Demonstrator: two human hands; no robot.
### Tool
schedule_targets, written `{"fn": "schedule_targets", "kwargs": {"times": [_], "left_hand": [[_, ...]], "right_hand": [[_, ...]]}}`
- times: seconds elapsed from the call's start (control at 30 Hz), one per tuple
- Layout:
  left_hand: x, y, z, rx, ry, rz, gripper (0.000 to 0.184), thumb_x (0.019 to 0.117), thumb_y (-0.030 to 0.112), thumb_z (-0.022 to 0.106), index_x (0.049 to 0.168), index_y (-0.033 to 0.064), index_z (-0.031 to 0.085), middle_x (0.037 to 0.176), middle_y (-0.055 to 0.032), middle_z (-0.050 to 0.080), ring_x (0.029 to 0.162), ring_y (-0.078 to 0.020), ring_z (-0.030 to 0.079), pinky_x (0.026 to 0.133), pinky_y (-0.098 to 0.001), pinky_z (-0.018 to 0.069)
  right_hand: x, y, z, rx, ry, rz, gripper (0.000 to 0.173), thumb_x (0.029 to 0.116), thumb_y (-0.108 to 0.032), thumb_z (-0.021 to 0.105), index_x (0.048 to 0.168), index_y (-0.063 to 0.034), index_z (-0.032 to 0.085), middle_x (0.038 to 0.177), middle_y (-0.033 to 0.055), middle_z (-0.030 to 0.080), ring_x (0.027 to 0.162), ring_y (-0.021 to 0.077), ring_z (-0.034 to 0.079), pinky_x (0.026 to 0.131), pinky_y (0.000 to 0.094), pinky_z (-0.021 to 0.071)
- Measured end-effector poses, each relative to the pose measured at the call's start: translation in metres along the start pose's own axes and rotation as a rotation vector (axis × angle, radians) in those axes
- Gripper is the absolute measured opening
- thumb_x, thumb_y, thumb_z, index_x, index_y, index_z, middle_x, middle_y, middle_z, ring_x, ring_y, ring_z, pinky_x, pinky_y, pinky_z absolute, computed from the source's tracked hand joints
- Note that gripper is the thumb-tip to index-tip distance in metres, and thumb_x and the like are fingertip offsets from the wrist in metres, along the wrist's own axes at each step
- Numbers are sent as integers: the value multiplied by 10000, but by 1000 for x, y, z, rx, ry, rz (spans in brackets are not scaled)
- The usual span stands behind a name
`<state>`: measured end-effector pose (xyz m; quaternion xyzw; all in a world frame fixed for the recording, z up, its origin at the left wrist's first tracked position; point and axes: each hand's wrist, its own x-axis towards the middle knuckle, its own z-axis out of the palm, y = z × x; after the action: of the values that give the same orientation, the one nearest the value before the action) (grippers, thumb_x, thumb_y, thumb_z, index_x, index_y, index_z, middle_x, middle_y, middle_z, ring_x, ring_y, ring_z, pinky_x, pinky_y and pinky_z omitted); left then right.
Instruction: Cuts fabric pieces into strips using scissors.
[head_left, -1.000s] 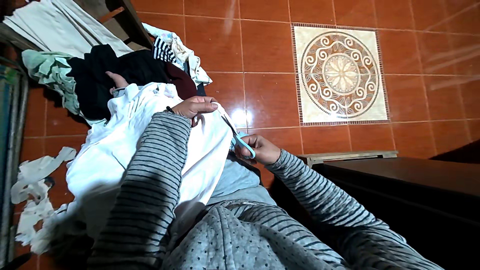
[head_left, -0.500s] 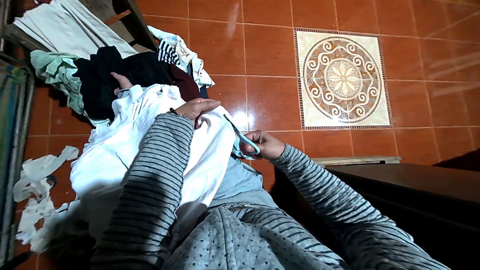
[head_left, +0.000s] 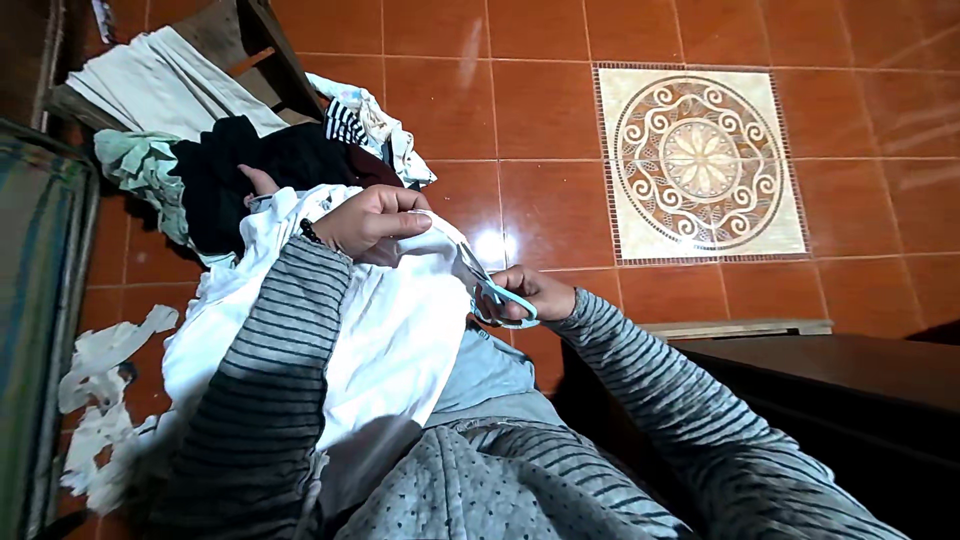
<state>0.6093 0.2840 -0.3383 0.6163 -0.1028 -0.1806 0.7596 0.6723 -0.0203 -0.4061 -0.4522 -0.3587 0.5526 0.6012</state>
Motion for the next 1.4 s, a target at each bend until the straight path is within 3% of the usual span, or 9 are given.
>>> {"fn": "schedule_targets", "kwargs": {"times": [0.37,0.5,0.7,0.83,0.97,1.13,1.4], "left_hand": [[-7,12,3,91,161,-52,117,973,59,548,925,82,653,759,48,697,672,-7,659,644,-191,572],[-7,15,6,121,134,-61,90,962,61,582,931,80,664,760,51,698,670,-1,655,636,-183,564],[-8,18,2,190,108,-73,147,972,78,574,851,91,657,690,64,659,608,15,611,579,-162,522],[-18,16,-17,306,115,-51,264,978,121,542,724,158,608,592,122,561,525,55,511,499,-127,416],[-23,28,-14,319,126,-6,212,987,115,538,824,145,670,655,120,619,571,64,551,532,-116,452],[-21,34,-7,324,133,37,178,980,114,559,842,138,668,685,113,631,604,54,579,562,-122,483],[-28,37,-5,416,219,46,151,974,140,587,855,137,680,750,110,652,671,46,597,624,-137,501]], "right_hand": [[11,-8,1,-44,46,-11,286,927,-455,733,939,-170,704,799,-123,688,623,-52,581,534,140,465],[16,-15,3,-78,21,-29,324,917,-522,716,927,-199,698,798,-152,677,650,-70,577,563,134,464],[18,-19,-3,-81,25,-10,287,913,-462,745,886,-181,693,774,-130,681,598,-74,550,508,121,420],[8,-14,-11,-78,-12,-19,255,935,-430,729,898,-181,692,789,-128,682,601,-77,542,513,120,416],[9,-16,-9,-71,-50,-55,276,932,-445,729,930,-170,700,810,-128,687,644,-73,563,549,128,438],[20,-29,-7,-71,-77,-45,320,910,-494,739,929,-177,700,817,-134,689,665,-74,580,562,118,449],[20,-26,-9,-118,-71,2,276,915,-440,749,897,-171,687,791,-129,686,624,-75,562,528,122,429]]}}
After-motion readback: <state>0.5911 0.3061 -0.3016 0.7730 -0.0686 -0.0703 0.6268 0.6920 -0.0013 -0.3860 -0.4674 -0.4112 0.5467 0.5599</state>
